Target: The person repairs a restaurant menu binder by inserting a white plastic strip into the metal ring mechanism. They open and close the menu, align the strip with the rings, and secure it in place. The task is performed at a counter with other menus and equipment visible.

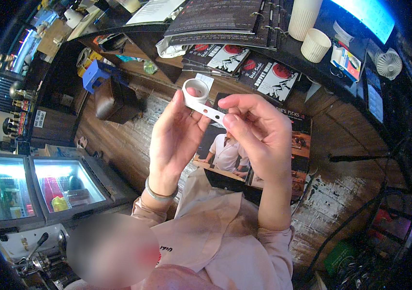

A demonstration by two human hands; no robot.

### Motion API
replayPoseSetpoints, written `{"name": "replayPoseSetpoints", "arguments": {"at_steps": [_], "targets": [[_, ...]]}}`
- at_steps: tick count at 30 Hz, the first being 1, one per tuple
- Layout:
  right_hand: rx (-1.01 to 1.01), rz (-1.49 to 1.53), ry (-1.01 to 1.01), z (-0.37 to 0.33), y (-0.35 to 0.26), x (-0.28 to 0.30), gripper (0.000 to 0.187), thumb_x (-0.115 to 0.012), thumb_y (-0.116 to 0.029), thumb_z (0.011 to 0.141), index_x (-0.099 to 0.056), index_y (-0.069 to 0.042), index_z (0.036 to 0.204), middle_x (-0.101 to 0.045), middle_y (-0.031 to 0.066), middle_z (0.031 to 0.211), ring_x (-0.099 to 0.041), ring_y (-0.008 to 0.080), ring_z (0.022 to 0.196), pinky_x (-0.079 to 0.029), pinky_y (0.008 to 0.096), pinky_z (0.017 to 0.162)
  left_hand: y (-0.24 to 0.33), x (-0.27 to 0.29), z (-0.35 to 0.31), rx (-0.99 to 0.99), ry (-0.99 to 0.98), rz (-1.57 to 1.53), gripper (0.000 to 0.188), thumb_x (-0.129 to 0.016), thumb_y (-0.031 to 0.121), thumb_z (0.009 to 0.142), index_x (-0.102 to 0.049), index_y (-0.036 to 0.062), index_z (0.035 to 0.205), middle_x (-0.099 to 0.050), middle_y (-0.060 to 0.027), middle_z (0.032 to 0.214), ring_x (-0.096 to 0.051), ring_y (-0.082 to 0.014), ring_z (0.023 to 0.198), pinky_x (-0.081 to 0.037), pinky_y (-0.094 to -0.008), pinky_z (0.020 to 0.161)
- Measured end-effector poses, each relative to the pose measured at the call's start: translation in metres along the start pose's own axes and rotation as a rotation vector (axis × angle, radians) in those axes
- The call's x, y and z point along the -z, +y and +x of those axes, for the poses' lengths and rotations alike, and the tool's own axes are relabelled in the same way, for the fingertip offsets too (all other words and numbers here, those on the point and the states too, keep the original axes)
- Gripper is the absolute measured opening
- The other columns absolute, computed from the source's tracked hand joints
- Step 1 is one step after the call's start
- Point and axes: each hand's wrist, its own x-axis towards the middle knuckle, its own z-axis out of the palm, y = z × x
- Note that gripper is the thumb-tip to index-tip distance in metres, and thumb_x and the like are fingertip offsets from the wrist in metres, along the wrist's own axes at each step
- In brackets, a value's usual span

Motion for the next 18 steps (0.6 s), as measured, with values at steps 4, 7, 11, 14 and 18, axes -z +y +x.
{"name": "replayPoseSetpoints", "arguments": {"at_steps": [4,7,11,14,18], "targets": [[0.015,0.003,-0.007,-0.002,-0.003,0.010,0.020,-0.062,0.004,0.092,-0.066,0.005,0.112,-0.063,0.0004,0.089,-0.056,0.0034,0.079,-0.044,0.0176,0.069,0.001,0.002,0.000,-0.031,-0.013,0.000,0.025,-0.056,0.025,0.103,-0.065,0.0073,0.118,-0.067,-0.0054,0.120,-0.060,-0.0196,0.112,-0.047,-0.0359,0.100],[0.019,-0.010,0.008,-0.004,-0.003,0.012,0.020,-0.062,0.003,0.092,-0.066,0.005,0.112,-0.062,0.0000,0.090,-0.055,0.0031,0.079,-0.043,0.0174,0.069,0.001,0.002,-0.002,-0.030,-0.003,-0.001,0.025,-0.057,0.027,0.102,-0.066,0.0085,0.117,-0.067,-0.0049,0.120,-0.060,-0.0211,0.112,-0.047,-0.0369,0.099],[0.022,-0.029,0.067,-0.007,-0.006,0.005,0.019,-0.062,0.003,0.093,-0.066,0.005,0.111,-0.062,-0.0003,0.091,-0.054,0.0026,0.079,-0.041,0.0170,0.069,-0.001,0.008,0.002,-0.012,0.042,0.025,0.027,-0.061,0.027,0.100,-0.066,0.0084,0.118,-0.067,-0.0049,0.121,-0.060,-0.0223,0.113,-0.048,-0.0373,0.099],[0.055,-0.039,0.045,-0.009,-0.002,0.011,0.019,-0.063,0.002,0.093,-0.065,0.005,0.111,-0.063,0.0001,0.093,-0.053,0.0024,0.080,-0.042,0.0173,0.069,-0.004,0.003,0.006,-0.049,0.116,0.035,0.024,-0.065,0.021,0.098,-0.066,0.0046,0.116,-0.069,-0.0067,0.118,-0.064,-0.0195,0.110,-0.051,-0.0348,0.097],[0.074,-0.018,0.117,-0.007,-0.001,0.011,0.019,-0.062,0.001,0.094,-0.065,0.005,0.112,-0.062,-0.0001,0.094,-0.052,0.0022,0.080,-0.041,0.0169,0.070,-0.011,0.001,0.006,-0.079,0.161,0.030,0.022,-0.068,0.015,0.096,-0.067,0.0022,0.113,-0.071,-0.0093,0.115,-0.069,-0.0183,0.105,-0.055,-0.0318,0.095]]}}
